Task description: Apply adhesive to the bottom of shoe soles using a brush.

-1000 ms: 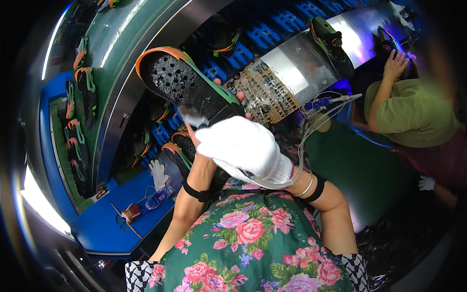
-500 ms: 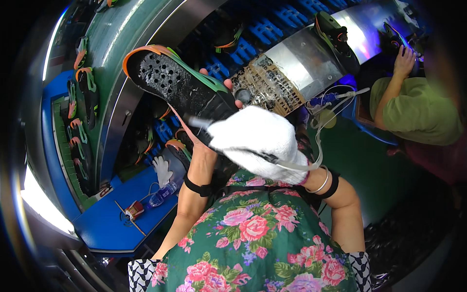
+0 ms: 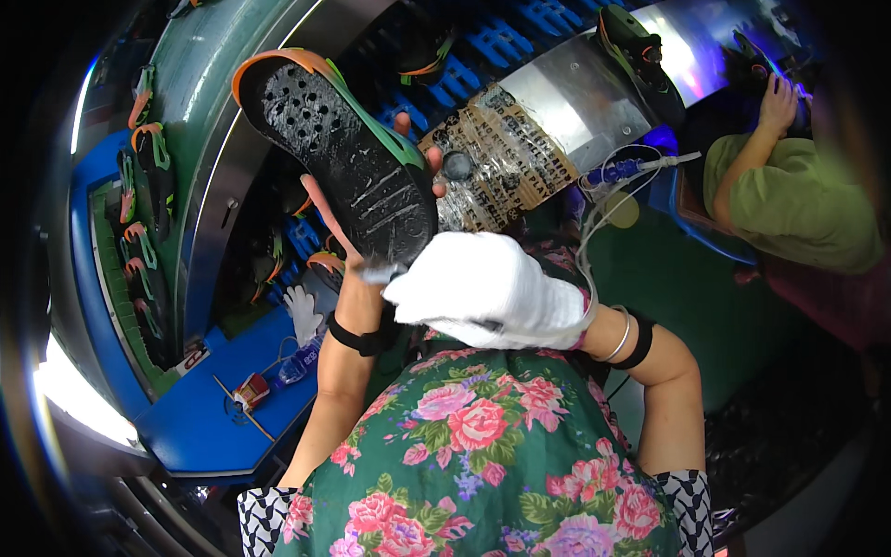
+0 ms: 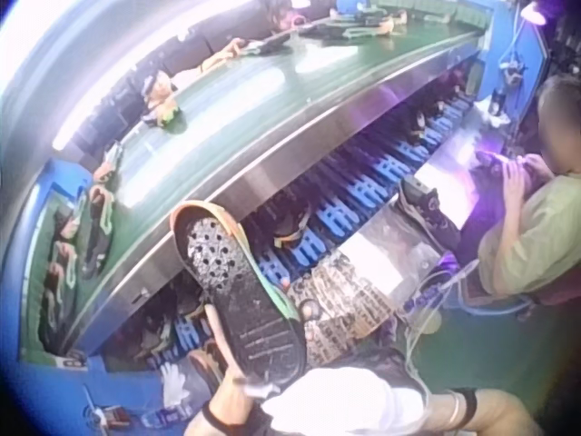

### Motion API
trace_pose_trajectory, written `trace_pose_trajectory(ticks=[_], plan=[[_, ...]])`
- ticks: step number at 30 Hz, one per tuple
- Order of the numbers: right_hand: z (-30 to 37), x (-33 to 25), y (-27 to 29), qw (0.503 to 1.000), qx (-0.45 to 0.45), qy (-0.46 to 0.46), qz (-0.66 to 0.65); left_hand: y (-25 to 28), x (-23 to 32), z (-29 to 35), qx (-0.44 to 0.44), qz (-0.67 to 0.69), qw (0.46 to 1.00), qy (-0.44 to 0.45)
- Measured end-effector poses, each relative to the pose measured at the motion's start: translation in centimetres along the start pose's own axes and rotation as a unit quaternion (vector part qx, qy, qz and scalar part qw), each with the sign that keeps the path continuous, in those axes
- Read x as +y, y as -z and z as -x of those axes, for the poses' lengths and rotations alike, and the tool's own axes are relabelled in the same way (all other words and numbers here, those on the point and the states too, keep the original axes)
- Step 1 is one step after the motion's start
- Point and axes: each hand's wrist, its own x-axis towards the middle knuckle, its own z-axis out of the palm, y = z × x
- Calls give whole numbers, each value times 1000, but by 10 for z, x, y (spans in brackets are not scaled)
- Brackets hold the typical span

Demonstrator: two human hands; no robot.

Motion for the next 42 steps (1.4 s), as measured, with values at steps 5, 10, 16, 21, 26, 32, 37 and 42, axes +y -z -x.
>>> trace_pose_trajectory(ticks=[5,10,16,21,26,32,37,42], plan=[[0,11,8,997,66,-17,-20,12,11,0,-34,-36,998,46],[12,-1,-9,998,-8,4,69,11,10,-5,-79,14,995,66],[-4,4,16,997,39,-47,-44,24,25,3,-61,-66,986,143],[10,6,5,989,-34,58,129,13,38,-2,48,-71,973,214],[9,6,4,995,-64,56,45,23,47,1,77,-27,974,212],[4,13,12,987,-59,89,119,15,56,-4,157,-156,942,251],[3,10,11,993,-98,51,28,0,55,-11,168,-179,938,244],[-3,19,13,997,-22,31,74,13,63,-14,91,-101,956,261]])
